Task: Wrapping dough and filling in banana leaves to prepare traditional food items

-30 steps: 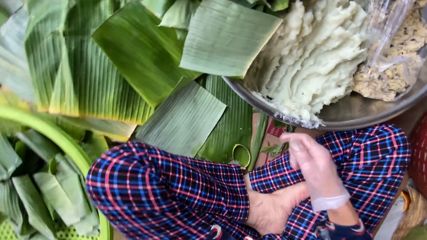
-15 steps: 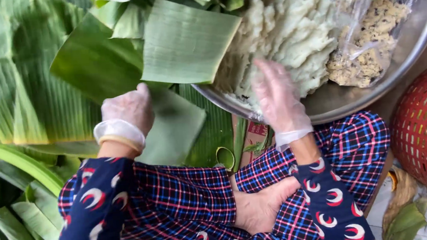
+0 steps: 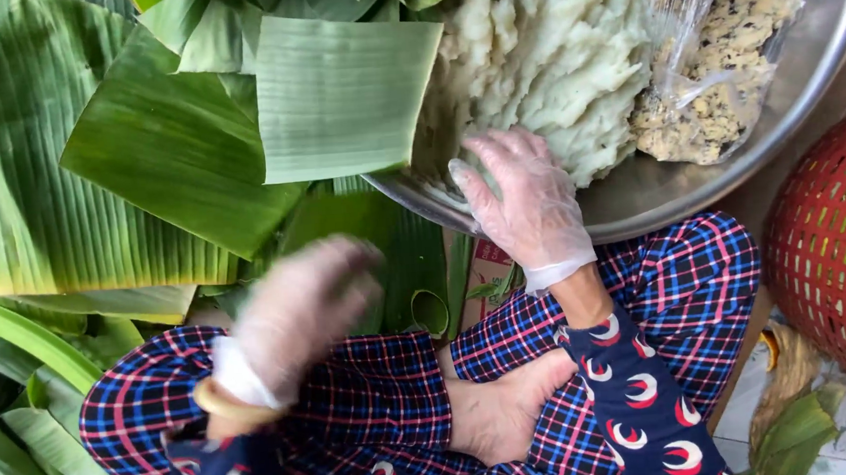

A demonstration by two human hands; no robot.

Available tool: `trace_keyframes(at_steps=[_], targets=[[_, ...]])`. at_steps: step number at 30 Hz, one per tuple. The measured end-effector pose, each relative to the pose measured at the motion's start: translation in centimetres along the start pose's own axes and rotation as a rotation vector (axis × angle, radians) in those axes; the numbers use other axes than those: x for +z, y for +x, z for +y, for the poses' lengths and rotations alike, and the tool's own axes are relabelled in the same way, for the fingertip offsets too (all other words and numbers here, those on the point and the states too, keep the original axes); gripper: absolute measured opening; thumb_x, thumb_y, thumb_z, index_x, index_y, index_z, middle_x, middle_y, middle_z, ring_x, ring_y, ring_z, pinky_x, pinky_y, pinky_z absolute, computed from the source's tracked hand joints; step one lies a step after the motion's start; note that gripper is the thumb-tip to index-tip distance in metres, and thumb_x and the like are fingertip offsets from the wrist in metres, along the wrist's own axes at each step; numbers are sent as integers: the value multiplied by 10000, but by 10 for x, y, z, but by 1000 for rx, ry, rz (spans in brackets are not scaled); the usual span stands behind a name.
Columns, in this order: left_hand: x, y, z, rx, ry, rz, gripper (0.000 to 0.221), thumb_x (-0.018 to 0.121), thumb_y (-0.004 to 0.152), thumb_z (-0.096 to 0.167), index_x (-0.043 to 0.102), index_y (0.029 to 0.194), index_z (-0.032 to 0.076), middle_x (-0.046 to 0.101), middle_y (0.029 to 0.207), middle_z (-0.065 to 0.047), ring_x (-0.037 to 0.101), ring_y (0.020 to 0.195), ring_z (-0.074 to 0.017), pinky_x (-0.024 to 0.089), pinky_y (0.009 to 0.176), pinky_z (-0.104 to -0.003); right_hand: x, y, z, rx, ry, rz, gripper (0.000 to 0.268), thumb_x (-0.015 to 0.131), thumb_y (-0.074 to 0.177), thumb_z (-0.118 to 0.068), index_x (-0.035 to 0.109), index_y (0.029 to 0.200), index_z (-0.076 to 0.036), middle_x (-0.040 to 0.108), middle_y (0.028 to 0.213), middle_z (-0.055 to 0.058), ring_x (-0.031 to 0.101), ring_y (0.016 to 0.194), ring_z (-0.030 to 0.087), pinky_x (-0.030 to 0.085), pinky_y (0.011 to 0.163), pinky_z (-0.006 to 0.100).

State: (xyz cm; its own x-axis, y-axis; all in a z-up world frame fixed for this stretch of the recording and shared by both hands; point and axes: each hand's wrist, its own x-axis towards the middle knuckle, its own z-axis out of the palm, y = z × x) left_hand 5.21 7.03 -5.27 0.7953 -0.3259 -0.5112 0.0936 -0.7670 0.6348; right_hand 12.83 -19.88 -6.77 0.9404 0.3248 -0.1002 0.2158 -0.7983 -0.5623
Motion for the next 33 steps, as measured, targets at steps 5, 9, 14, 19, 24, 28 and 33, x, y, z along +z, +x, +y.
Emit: trace_keyframes(at_steps=[5, 9, 14, 19, 24, 28, 33], targets=[[-49, 10, -14, -304, 172, 422, 369, 704, 973, 301, 620, 1309, 175, 655, 1267, -137, 682, 1095, -390, 562, 880, -585, -9, 0, -9, 17, 93, 101, 507, 475, 1088, -423, 613, 1345, -8, 554, 1332, 292, 478, 1311, 509, 443, 1044, 597], [-25, 36, -23, -444, 271, 196, 937, 817, 828, 376, 348, 1597, 118, 476, 1495, -220, 588, 1261, -458, 522, 965, -680, -3, 12, -14, 162, -104, -173, 713, 315, 1052, -619, 514, 1475, -80, 408, 1540, 267, 350, 1412, 526, 305, 1071, 767], [19, 82, -60, -488, 389, 39, 652, 645, 880, 313, 356, 1462, 259, 721, 1046, -67, 740, 1034, -337, 584, 837, -567, -3, 11, -7, 48, -54, -277, 594, 321, 1063, -504, 644, 762, -107, 666, 759, 195, 672, 899, 453, 482, 807, 541], [-10, 51, -41, -413, -117, 494, 305, 691, 875, 291, 677, 1175, 239, 758, 991, -90, 738, 953, -312, 609, 760, -499, -2, -16, -1, 76, 94, 12, 373, 529, 1050, -364, 617, 744, -171, 592, 678, 30, 664, 715, 242, 513, 660, 363], [-28, 18, -40, -560, -11, 281, 397, 616, 945, 365, 590, 1321, 241, 759, 1174, -94, 674, 1159, -381, 531, 976, -595, 5, 10, 0, -108, -40, -67, 607, 427, 1039, -568, 589, 1402, -109, 565, 1396, 278, 572, 1247, 483, 501, 1002, 607], [-20, 21, -43, -542, 238, 90, 373, 629, 939, 458, 611, 1286, 323, 781, 1129, 5, 700, 1157, -259, 571, 955, -501, 21, 35, 7, 10, -234, -320, 501, 483, 954, -491, 718, 1099, -72, 688, 1157, 229, 637, 1121, 474, 545, 918, 604], [-33, 18, -18, -528, 255, 170, 265, 599, 962, 487, 679, 1182, 364, 783, 1106, 40, 712, 1130, -254, 585, 938, -495, -7, 33, -15, 132, -220, -491, 480, 464, 907, -469, 733, 930, -72, 741, 985, 224, 690, 1043, 458, 537, 911, 591]])
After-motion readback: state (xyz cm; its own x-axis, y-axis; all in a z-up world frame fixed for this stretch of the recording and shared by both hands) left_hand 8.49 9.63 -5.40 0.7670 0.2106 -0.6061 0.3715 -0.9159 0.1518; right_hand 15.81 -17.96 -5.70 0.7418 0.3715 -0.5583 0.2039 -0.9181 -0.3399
